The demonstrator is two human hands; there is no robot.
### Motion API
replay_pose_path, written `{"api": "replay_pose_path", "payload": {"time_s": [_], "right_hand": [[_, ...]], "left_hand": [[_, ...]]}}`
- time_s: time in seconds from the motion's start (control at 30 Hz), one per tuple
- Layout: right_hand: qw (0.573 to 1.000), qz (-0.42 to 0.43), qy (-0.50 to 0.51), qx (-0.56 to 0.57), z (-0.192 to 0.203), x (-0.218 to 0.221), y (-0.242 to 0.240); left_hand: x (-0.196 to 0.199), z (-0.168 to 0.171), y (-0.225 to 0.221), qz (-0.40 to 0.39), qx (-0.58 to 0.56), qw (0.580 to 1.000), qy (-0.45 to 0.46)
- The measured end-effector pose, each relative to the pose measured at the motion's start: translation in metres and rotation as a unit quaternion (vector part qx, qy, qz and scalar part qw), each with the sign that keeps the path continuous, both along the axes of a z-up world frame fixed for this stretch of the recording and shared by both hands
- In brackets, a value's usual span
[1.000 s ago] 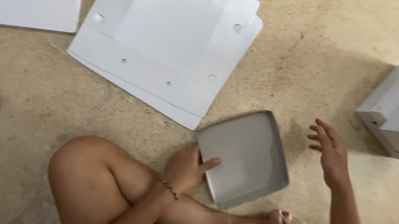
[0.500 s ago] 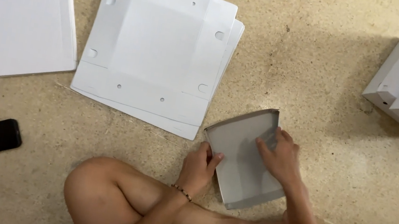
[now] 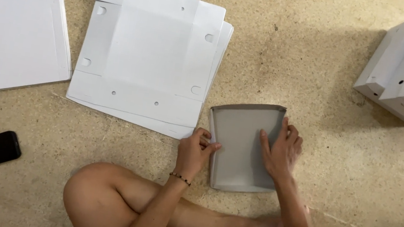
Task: Assembling cardboard boxes by folding flat sheets along pre-scored lines and tucking in the flaps.
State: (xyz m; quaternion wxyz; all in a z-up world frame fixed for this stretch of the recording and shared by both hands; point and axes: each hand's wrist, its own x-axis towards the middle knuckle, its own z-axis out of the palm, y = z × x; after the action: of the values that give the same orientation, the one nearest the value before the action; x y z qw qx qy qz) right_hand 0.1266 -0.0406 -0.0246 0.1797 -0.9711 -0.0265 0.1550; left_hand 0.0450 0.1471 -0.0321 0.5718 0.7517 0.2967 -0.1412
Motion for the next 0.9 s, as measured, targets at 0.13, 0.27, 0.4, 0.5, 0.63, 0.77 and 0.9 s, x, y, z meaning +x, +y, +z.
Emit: {"api": "replay_pose_path", "payload": {"time_s": [0.13, 0.27, 0.4, 0.5, 0.63, 0.77, 0.9], "right_hand": [[0.999, -0.043, -0.006, -0.019, 0.005, 0.021, 0.002], [0.983, 0.156, -0.09, -0.041, -0.006, 0.043, 0.016], [0.938, 0.27, -0.165, -0.14, -0.061, 0.056, 0.005], [0.922, 0.271, -0.258, -0.097, -0.091, 0.056, -0.018], [0.914, 0.272, -0.285, -0.1, -0.085, 0.071, -0.061], [0.962, 0.118, -0.246, 0.004, -0.068, 0.098, -0.138], [0.823, 0.202, -0.413, -0.334, -0.092, 0.129, -0.257]], "left_hand": [[0.004, 0.002, -0.002, 0.014, -0.009, 1.0, 0.003], [0.001, -0.004, -0.003, 0.016, 0.006, 1.0, -0.017], [0.001, -0.017, -0.003, 0.033, 0.023, 0.998, -0.054], [0.002, -0.02, -0.004, 0.008, 0.056, 0.995, -0.083], [0.003, -0.015, -0.01, -0.008, 0.018, 0.995, -0.096], [0.0, -0.013, -0.012, -0.025, 0.056, 0.989, -0.135], [0.004, 0.009, -0.001, -0.019, 0.116, 0.981, -0.155]]}}
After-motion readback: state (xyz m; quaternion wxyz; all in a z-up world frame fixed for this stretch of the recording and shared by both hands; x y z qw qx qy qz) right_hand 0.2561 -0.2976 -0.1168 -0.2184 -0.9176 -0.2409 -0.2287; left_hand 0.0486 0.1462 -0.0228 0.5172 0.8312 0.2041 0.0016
